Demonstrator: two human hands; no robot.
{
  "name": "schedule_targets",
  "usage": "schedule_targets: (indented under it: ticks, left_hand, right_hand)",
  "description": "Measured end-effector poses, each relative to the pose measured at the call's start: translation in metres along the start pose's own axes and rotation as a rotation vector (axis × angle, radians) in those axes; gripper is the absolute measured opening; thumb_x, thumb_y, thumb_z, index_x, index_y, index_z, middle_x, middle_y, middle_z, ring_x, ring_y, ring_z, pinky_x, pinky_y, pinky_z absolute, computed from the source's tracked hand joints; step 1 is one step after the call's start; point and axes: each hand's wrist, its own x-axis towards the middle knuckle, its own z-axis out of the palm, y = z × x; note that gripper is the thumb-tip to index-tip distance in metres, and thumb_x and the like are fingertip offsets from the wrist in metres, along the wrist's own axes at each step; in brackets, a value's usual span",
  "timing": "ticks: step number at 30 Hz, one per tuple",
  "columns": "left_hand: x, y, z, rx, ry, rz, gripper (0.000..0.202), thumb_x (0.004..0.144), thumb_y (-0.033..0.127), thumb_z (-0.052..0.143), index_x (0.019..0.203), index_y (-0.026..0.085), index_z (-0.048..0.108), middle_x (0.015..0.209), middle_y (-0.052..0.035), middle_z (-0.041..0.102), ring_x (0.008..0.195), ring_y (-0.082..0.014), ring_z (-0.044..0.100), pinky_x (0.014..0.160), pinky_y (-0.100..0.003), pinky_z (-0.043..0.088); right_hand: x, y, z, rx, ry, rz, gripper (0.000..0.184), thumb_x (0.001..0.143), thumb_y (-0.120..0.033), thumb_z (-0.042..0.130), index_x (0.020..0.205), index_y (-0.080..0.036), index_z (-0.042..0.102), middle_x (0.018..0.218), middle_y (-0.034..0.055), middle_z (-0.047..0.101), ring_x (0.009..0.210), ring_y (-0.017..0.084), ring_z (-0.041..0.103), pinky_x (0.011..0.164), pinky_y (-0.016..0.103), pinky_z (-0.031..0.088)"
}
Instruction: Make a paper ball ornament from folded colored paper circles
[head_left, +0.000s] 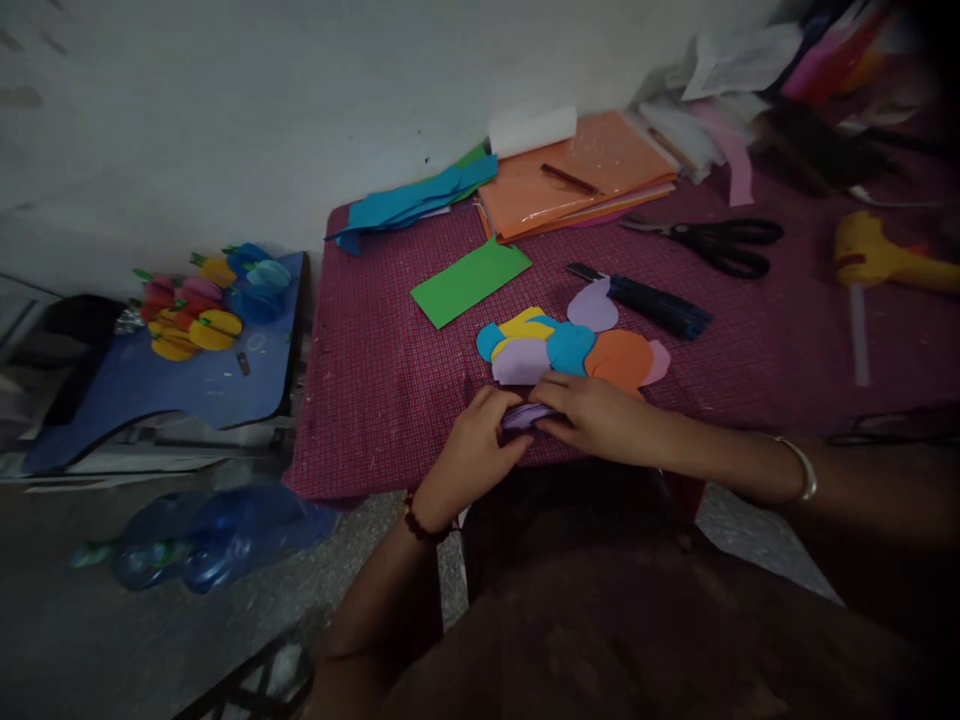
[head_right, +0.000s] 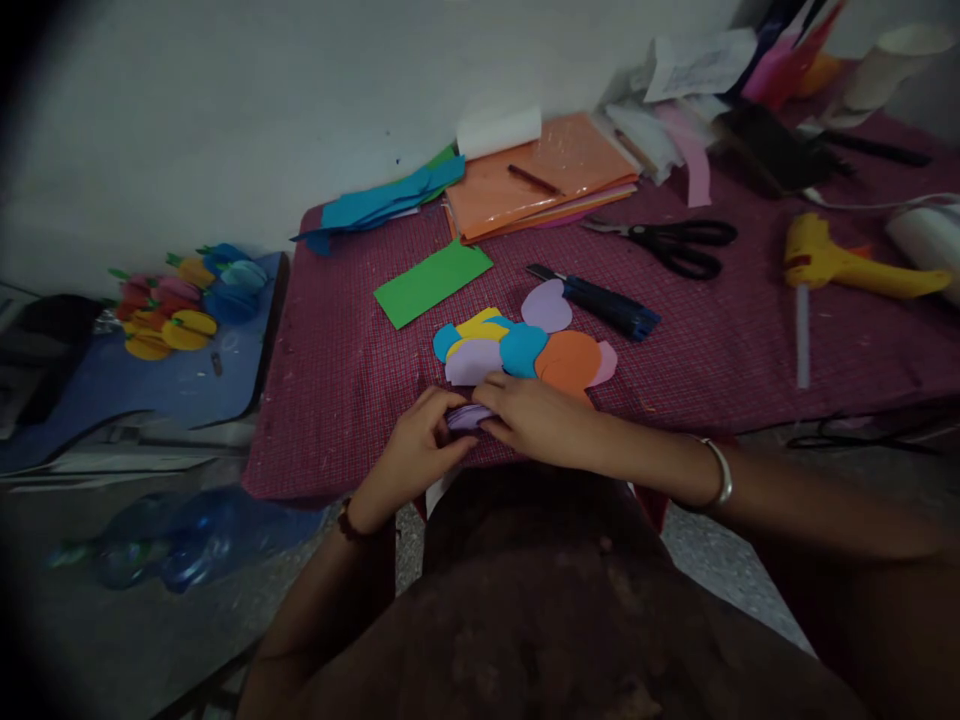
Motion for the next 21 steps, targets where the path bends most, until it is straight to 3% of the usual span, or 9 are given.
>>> schedule_targets:
  ticks: [5, 9, 13, 17, 21]
  left_hand:
    - [0.001, -0.002, 0.003, -0.025, 0.038, -0.061, 0.025, 0.077, 0.010, 0.067, 0.097, 0.020, 0.056, 0.092, 0.0007, 0.058, 0.071, -0.0118, 0.052, 0.065, -0.025, 0.043]
    - [0.001, -0.009, 0.007, 0.061, 0.062, 0.013, 0.011, 0.084, 0.013, 0.061, 0.083, 0.020, 0.053, 0.083, 0.0008, 0.056, 0.075, -0.0132, 0.052, 0.067, -0.025, 0.041]
    - [0.002, -0.004, 0.004, 0.098, 0.034, 0.073, 0.013, 0.088, 0.014, 0.059, 0.078, 0.019, 0.053, 0.078, 0.0014, 0.056, 0.073, -0.0123, 0.053, 0.067, -0.025, 0.040]
    - [0.013, 0.011, -0.026, -0.011, -0.010, 0.116, 0.006, 0.089, 0.023, 0.062, 0.086, 0.019, 0.059, 0.077, 0.0022, 0.060, 0.068, -0.0107, 0.055, 0.064, -0.023, 0.042]
    - [0.046, 0.013, -0.063, -0.034, 0.143, 0.094, 0.016, 0.089, 0.032, 0.063, 0.097, 0.019, 0.061, 0.080, 0.0004, 0.064, 0.069, -0.0121, 0.058, 0.064, -0.024, 0.045]
  right_hand:
    - [-0.001, 0.004, 0.000, 0.043, 0.032, 0.024, 0.011, 0.092, -0.021, 0.056, 0.099, -0.015, 0.062, 0.095, 0.0070, 0.063, 0.079, 0.017, 0.060, 0.066, 0.027, 0.039]
    - [-0.003, 0.002, -0.001, -0.011, 0.014, 0.024, 0.014, 0.094, -0.024, 0.055, 0.102, -0.017, 0.063, 0.098, 0.0068, 0.064, 0.079, 0.017, 0.060, 0.061, 0.027, 0.035]
    - [-0.002, -0.005, -0.010, -0.074, -0.030, 0.026, 0.014, 0.093, -0.026, 0.056, 0.099, -0.017, 0.064, 0.098, 0.0067, 0.064, 0.074, 0.016, 0.058, 0.056, 0.026, 0.028]
    - [0.007, 0.003, -0.043, 0.058, 0.023, -0.009, 0.008, 0.089, -0.019, 0.058, 0.083, -0.016, 0.063, 0.081, 0.0026, 0.063, 0.069, 0.013, 0.053, 0.058, 0.025, 0.029]
    - [0.029, 0.032, -0.082, 0.393, 0.264, 0.146, 0.020, 0.084, -0.026, 0.065, 0.069, -0.017, 0.055, 0.062, -0.0028, 0.049, 0.058, 0.010, 0.043, 0.054, 0.023, 0.031]
